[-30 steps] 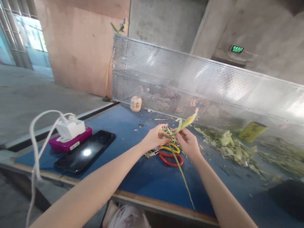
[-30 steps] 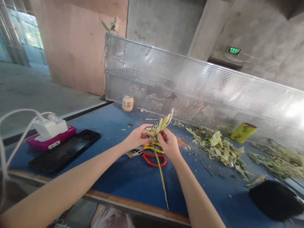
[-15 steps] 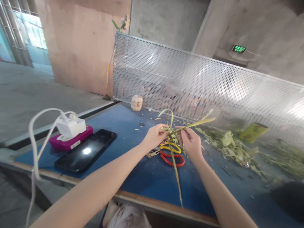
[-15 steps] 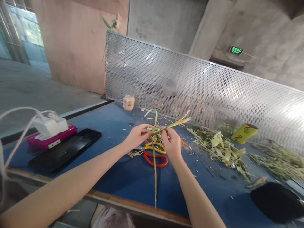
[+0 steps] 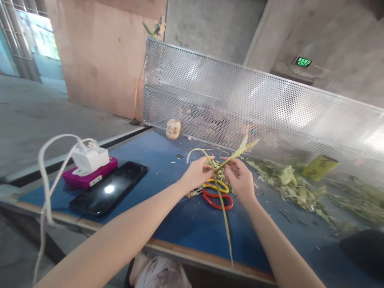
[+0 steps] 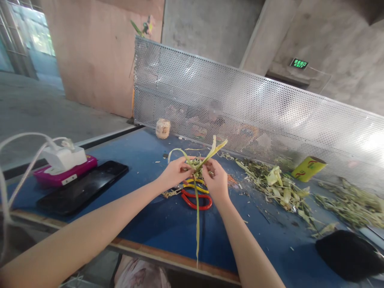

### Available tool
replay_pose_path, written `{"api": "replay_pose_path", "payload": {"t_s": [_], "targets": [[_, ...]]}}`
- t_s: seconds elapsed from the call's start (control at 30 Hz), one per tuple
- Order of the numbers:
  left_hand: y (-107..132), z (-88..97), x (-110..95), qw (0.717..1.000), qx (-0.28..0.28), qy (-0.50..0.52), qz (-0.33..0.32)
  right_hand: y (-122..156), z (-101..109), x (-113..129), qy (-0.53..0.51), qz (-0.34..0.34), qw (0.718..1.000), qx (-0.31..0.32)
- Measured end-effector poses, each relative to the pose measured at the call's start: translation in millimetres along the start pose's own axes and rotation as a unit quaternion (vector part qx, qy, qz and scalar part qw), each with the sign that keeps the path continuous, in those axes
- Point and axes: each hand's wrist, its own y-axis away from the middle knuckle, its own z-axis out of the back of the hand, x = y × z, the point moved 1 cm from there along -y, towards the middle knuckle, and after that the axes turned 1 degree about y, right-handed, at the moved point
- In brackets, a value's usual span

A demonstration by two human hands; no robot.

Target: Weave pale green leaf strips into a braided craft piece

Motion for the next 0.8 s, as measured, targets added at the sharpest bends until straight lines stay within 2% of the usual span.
{"api": "replay_pose_path", "payload": {"t_s": [0.27, 0.4, 0.5, 0.63, 0.8], "targets": [[-2.8, -1.3, 1.6, 1.0, -0.014, 0.005, 0.004, 0.4, -1.2, -0.2, -0.057, -0.002, 0.998, 0.0], [-2.9, 1.3, -0.7, 0.998, -0.033, 0.047, 0.018, 0.1, 1.1, 3.9, -0.044, 0.001, 0.999, -0.017], [-4.3, 3.4, -1.4, 0.991, -0.048, 0.117, 0.036, -0.9, 2.5, 5.6, -0.059, -0.008, 0.998, -0.031], [-7.4, 4.9, -0.5, 0.975, -0.075, 0.197, 0.067, -3.2, 3.0, 4.0, -0.113, -0.037, 0.992, -0.049], [-9.4, 6.1, -2.9, 0.967, -0.085, 0.23, 0.068, -8.0, 4.8, -2.8, -0.16, -0.111, 0.974, -0.116]]}}
